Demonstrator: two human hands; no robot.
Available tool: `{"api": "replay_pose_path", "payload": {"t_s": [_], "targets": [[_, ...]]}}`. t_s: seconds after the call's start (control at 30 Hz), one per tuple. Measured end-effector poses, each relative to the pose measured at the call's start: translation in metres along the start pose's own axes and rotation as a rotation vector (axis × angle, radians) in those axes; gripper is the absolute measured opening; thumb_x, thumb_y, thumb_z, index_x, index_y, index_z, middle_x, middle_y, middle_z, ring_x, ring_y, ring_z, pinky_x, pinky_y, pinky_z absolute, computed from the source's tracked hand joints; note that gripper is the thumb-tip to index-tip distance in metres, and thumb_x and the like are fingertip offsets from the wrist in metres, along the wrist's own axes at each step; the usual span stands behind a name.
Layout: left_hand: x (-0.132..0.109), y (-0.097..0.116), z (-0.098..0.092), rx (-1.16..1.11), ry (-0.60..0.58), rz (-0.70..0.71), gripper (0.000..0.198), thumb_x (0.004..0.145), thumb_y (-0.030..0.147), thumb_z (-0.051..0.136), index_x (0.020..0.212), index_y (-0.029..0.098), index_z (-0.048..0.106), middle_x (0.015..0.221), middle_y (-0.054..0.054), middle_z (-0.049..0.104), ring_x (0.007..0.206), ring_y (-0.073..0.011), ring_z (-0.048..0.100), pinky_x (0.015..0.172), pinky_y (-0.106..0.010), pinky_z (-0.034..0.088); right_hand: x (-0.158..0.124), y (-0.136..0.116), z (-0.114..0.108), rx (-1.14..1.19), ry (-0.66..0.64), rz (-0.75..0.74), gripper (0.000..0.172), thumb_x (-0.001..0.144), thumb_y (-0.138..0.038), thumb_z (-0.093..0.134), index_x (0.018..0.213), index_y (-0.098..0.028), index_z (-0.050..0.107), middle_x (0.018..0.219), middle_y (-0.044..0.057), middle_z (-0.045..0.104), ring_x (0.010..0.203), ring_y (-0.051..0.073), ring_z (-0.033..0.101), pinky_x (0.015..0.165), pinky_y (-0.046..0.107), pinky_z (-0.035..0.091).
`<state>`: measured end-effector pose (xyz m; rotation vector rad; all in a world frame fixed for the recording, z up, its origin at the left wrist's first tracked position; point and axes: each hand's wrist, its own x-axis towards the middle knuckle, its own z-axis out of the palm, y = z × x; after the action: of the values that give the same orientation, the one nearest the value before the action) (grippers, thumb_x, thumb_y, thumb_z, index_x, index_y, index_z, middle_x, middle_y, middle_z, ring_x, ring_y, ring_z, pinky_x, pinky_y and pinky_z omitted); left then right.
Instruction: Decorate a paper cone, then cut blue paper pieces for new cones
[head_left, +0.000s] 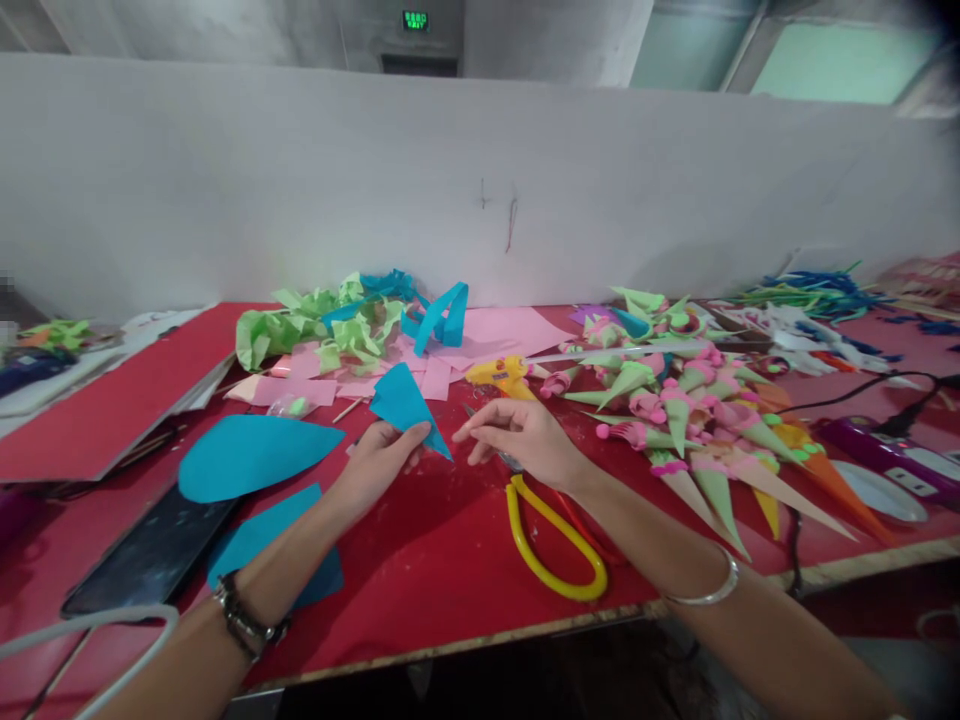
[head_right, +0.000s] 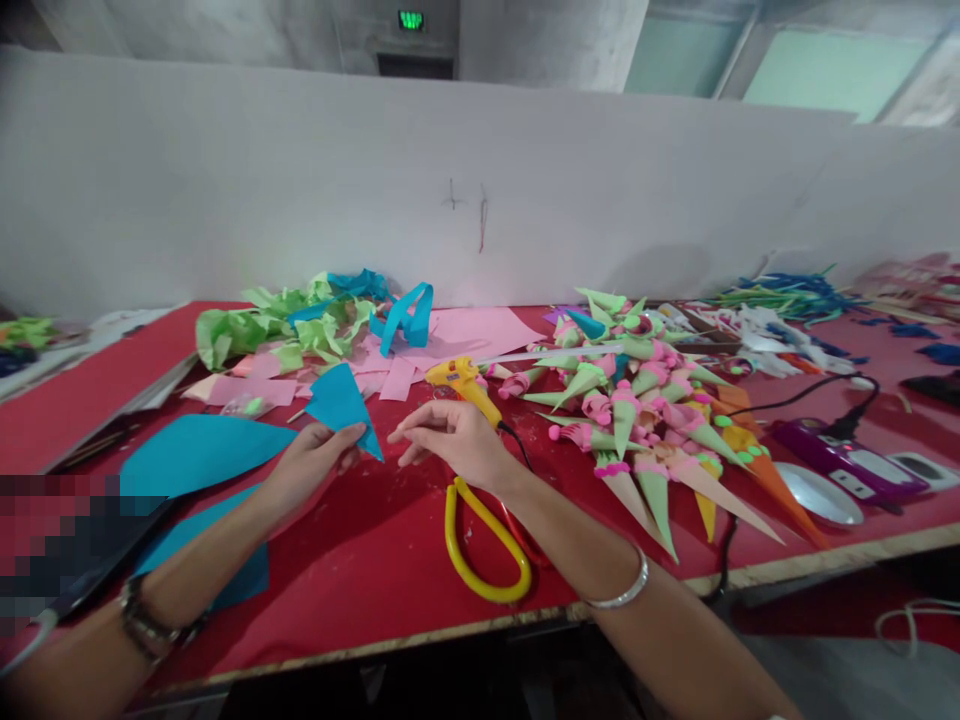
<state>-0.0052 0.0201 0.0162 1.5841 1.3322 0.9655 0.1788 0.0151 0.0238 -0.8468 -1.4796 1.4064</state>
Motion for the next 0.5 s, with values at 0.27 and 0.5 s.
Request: {"api": "replay_pose_path", "payload": {"t_s": [0.27, 0.5], "targets": [[0.0004, 0.0008, -0.0006, -0.002, -0.012, -0.007, 0.041, 0.07, 0.045, 0.048, 0.04, 0.018, 0.042, 0.039, 0.003, 0.044, 0.042, -0.0088, 0.04, 0.05, -0.024, 0.031, 0.0012, 0.0026, -0.0005, 0.013, 0.04, 0.025, 0.021, 0.063, -0.025, 0.069, 0.062, -0.016, 0.05, 0.059, -0.002, 0.063, 0.055, 0.011, 0.063, 0.056, 0.022, 0.049], [0.0003, 0.0015, 0.0002, -0.029, -0.008, -0.01, 0.041, 0.07, 0.044, 0.049, 0.039, 0.017, 0.041, 0.039, 0.004, 0.042, 0.041, -0.0072, 0.037, 0.049, -0.024, 0.03, 0.0029, 0.0013, -0.0006, -0.011, 0.128, 0.025, 0.025, 0.06, -0.022, 0.07, 0.059, -0.016, 0.046, 0.059, -0.005, 0.059, 0.053, 0.008, 0.06, 0.054, 0.02, 0.046]]}}
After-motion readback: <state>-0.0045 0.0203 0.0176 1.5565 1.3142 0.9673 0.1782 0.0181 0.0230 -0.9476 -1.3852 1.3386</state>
